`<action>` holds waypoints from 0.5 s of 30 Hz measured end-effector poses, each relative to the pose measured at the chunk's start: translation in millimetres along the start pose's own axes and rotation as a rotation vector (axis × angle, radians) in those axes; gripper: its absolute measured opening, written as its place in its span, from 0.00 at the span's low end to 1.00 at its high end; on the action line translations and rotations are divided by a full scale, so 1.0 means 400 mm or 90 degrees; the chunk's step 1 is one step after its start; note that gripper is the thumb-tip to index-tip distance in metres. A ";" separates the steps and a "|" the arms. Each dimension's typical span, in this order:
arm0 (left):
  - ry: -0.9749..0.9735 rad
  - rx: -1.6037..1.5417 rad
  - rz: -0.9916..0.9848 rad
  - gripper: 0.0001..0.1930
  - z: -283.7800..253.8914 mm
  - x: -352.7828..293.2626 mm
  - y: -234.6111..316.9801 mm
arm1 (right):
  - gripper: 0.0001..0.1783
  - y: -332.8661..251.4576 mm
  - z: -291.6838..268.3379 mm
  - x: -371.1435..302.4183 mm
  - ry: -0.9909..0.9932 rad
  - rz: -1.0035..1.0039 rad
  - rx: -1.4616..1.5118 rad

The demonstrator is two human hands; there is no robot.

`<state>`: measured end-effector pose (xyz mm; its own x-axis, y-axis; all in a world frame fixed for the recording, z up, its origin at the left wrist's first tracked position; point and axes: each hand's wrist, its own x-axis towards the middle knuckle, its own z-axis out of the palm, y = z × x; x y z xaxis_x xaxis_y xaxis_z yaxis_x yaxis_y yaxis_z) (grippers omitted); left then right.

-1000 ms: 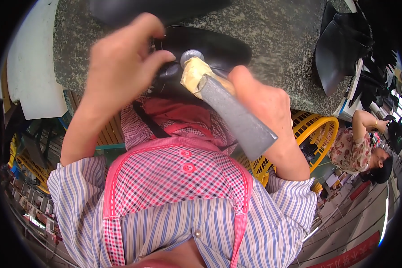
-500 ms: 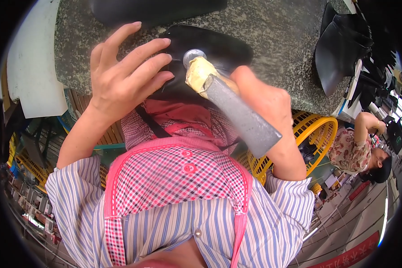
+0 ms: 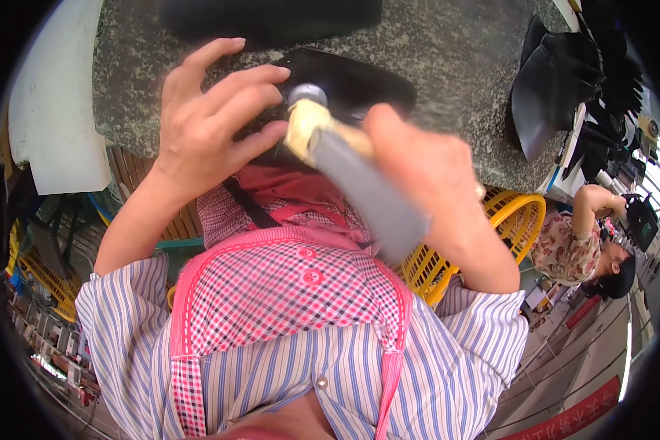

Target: Hammering and folding the edges of leather shoe components on a production line.

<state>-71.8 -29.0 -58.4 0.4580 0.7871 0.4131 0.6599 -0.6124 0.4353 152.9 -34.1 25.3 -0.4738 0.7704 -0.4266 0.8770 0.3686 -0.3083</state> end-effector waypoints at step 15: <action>-0.003 -0.168 -0.121 0.50 0.000 -0.003 -0.003 | 0.09 -0.014 -0.024 0.020 0.002 -0.029 0.104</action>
<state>-73.3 -29.3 -59.5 0.3439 0.8895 0.3008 0.5576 -0.4512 0.6968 145.0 -25.2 31.8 -0.5121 0.7570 -0.4058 0.8297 0.3138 -0.4617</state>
